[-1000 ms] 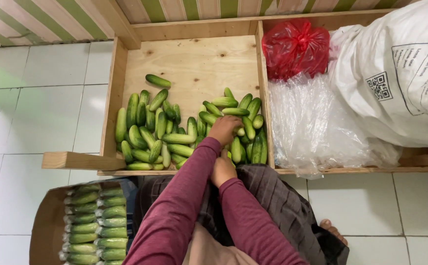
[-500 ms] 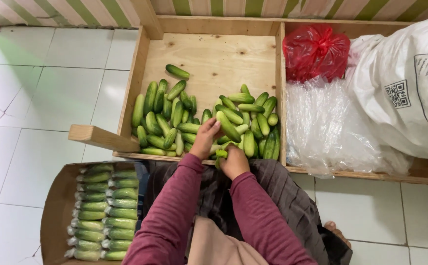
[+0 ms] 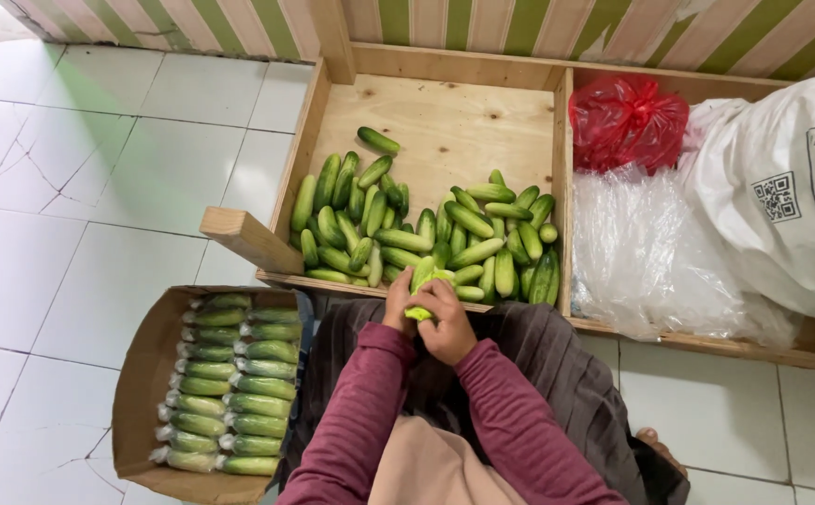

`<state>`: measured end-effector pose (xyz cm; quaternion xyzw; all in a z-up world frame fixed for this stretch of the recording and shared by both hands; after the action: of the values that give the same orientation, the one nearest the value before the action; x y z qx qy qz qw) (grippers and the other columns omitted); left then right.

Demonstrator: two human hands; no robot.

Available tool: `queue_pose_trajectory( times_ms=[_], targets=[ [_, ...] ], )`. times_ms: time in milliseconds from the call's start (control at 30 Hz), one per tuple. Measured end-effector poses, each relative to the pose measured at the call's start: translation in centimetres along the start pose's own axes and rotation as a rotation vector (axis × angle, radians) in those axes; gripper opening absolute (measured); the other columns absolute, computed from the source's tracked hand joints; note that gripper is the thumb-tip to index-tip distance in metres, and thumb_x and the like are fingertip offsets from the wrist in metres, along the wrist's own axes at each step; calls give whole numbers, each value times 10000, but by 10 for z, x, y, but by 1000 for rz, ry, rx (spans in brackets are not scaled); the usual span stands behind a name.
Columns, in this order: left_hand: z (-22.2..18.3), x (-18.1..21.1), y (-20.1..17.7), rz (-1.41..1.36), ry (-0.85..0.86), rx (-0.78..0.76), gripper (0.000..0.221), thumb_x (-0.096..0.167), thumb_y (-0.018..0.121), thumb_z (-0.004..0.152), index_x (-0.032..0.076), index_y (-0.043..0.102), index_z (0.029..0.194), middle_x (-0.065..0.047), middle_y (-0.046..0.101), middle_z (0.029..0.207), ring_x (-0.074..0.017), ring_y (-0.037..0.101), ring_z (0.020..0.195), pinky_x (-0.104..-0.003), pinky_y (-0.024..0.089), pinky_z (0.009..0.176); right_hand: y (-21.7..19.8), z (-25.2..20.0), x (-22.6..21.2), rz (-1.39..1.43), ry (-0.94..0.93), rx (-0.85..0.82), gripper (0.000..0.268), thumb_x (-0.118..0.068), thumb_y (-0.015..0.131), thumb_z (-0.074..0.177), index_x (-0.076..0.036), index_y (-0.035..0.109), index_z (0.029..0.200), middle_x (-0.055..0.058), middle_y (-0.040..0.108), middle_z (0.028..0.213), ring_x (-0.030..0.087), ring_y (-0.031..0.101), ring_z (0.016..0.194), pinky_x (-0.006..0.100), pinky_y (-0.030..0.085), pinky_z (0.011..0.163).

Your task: Packaging individual cucumbers into plastic bags and placing them into a box

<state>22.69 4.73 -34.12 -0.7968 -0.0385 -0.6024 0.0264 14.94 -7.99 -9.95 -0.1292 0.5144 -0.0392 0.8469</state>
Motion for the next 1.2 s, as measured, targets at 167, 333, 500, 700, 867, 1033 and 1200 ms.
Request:
queue_pose_trajectory(
  times_ms=[167,333,500,700,867,1033,1200],
  targets=[
    [5,-44,12,-670,-406,184,433,341,800,917,-7,704,1155,-167,663,1128,-265,641,937,-424,549,886,25,-11,17,-407,-116,14,341,-399,688,951,-175,580,718,27,520,829,293,529,906,400,427,925],
    [28,-92,26,-614,-368,46,414,262,727,956,-78,670,1185,-212,682,1128,-249,667,945,-442,555,886,24,-15,36,-512,-5,57,319,-412,577,1021,-164,594,1222,48,484,1077,315,473,1040,444,390,1006],
    [-35,-1,51,-502,-361,-72,471,320,622,992,-51,635,1282,-182,686,1197,-260,681,1015,-432,555,939,5,-14,61,-726,-1,178,461,-459,559,1014,-143,592,1349,97,445,1306,354,436,1170,492,352,1049],
    [-41,36,53,-218,-46,-200,329,298,624,1007,9,778,1045,-194,709,1053,-272,642,996,-486,547,894,-9,-16,89,-387,206,223,336,-271,671,966,-96,671,1253,155,644,1227,374,614,1226,450,475,1070],
    [-42,29,54,-448,-152,-104,346,404,747,920,100,793,1079,-123,707,929,-220,653,804,-388,565,719,-25,-27,100,-338,533,283,401,-475,544,1045,-187,659,1299,169,746,1141,363,688,1119,492,545,983],
    [4,-24,24,-452,-75,74,324,340,661,1003,57,739,1140,-89,648,1117,-226,575,1040,-409,461,1008,14,-31,53,-470,62,121,492,-261,550,1037,-19,536,1465,304,562,1401,448,538,1304,505,460,1089],
    [-20,-75,0,-448,-93,119,350,361,660,1013,43,747,1131,-144,683,1173,-260,596,1095,-434,429,1067,40,-36,9,-491,-158,-29,482,-185,551,1033,27,525,1465,307,413,1560,464,376,1436,491,342,1175]
  ],
)
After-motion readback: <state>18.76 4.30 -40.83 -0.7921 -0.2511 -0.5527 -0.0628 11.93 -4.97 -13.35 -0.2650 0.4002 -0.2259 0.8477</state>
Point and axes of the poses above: each hand's wrist, its own z-axis towards the middle knuckle, its own y-axis out of the palm, x = y × z, the point moved 7 cm from there along z, towards the middle knuckle
